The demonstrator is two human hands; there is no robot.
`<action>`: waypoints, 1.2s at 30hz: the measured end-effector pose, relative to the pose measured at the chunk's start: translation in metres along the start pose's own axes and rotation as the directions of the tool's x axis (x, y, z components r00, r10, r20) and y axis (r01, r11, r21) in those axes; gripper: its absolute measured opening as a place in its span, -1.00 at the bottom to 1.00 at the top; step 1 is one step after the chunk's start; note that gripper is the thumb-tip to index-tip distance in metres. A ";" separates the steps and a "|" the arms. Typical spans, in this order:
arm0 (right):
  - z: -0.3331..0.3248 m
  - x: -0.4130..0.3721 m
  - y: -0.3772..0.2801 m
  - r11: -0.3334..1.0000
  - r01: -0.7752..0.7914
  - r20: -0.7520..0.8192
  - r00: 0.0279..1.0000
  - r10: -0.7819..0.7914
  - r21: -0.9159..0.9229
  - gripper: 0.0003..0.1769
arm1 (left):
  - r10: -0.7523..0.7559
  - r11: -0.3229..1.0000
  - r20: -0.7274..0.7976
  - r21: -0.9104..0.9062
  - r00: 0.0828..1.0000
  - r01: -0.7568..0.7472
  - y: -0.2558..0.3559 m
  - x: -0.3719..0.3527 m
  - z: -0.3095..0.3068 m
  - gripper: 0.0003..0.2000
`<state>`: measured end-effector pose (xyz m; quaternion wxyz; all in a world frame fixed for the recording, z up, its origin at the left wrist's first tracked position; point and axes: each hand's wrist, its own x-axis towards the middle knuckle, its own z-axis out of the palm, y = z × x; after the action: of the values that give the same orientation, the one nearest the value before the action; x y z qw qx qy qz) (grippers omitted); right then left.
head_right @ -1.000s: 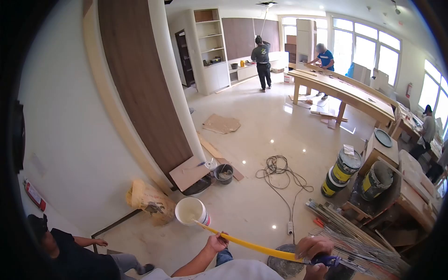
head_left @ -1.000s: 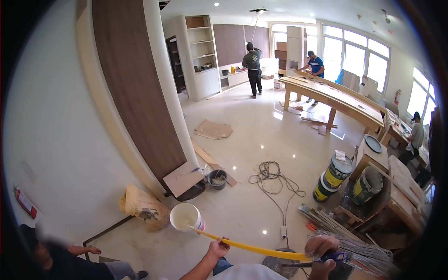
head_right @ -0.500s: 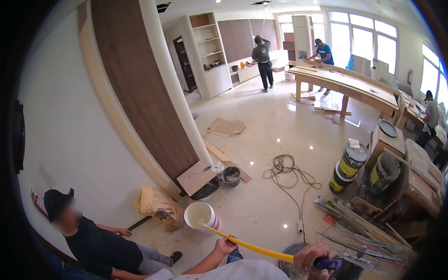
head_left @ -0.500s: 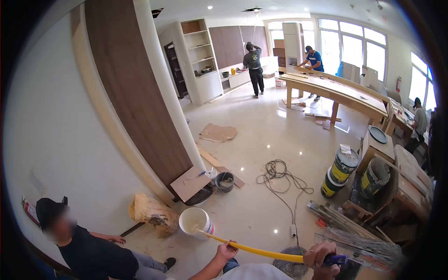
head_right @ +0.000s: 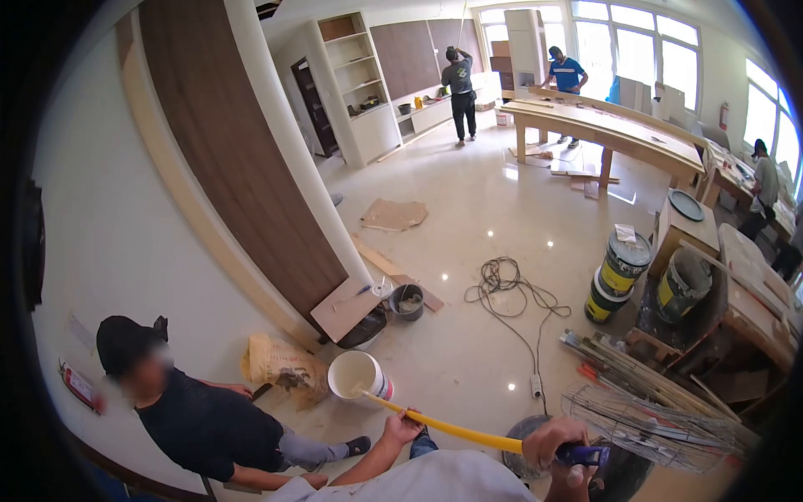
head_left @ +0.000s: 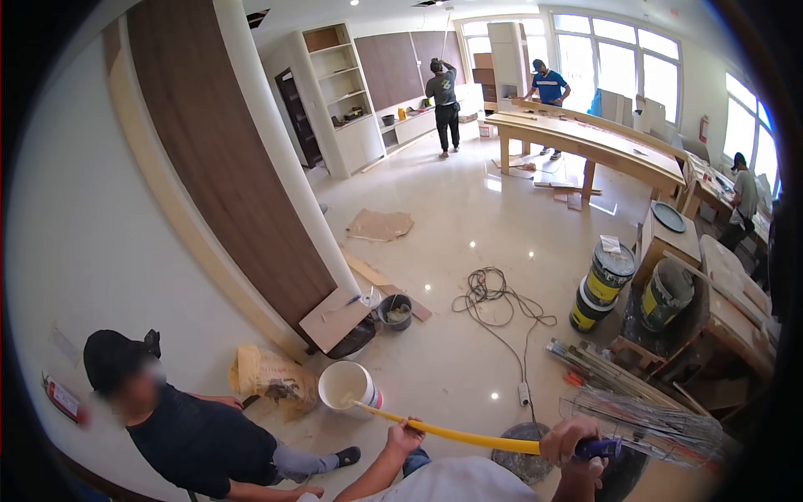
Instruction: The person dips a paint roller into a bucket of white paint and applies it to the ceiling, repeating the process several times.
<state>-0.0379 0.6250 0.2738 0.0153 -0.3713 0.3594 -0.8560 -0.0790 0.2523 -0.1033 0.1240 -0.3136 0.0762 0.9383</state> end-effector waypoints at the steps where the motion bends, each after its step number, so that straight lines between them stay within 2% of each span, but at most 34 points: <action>1: -0.001 -0.001 0.000 1.000 0.004 0.001 1.000 -0.004 -0.003 -0.41 | 0.006 1.000 -0.029 -0.003 1.000 -0.006 -0.001 -0.001 0.001 -0.63; 3: -0.002 -0.003 0.002 1.000 0.006 0.000 1.000 -0.006 0.000 -0.42 | 0.018 1.000 -0.084 -0.009 0.996 -0.019 0.000 0.000 0.003 -0.64; 14: 0.002 -0.002 0.000 0.999 0.033 -0.015 0.999 -0.033 -0.034 -0.44 | 0.030 0.999 -0.089 0.017 0.996 -0.029 -0.004 0.000 0.004 -0.63; 29: -0.002 -0.002 0.000 0.999 0.018 0.053 0.998 -0.016 -0.033 -0.48 | 0.017 1.000 -0.065 -0.016 0.998 -0.019 -0.005 -0.004 0.004 -0.64; 32: -0.004 -0.007 0.001 0.999 -0.019 0.021 1.000 0.018 0.045 -0.45 | 0.021 1.000 -0.063 -0.010 0.998 -0.021 -0.006 -0.003 0.002 -0.65; 36: -0.004 -0.006 0.002 0.999 -0.024 0.018 1.000 0.023 0.046 -0.45 | 0.026 0.999 -0.095 -0.023 0.995 -0.028 -0.005 -0.002 0.002 -0.65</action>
<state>-0.0366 0.6281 0.2670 0.0370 -0.3740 0.3438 -0.8605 -0.0773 0.2570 -0.1009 0.1036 -0.3581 0.0750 0.9249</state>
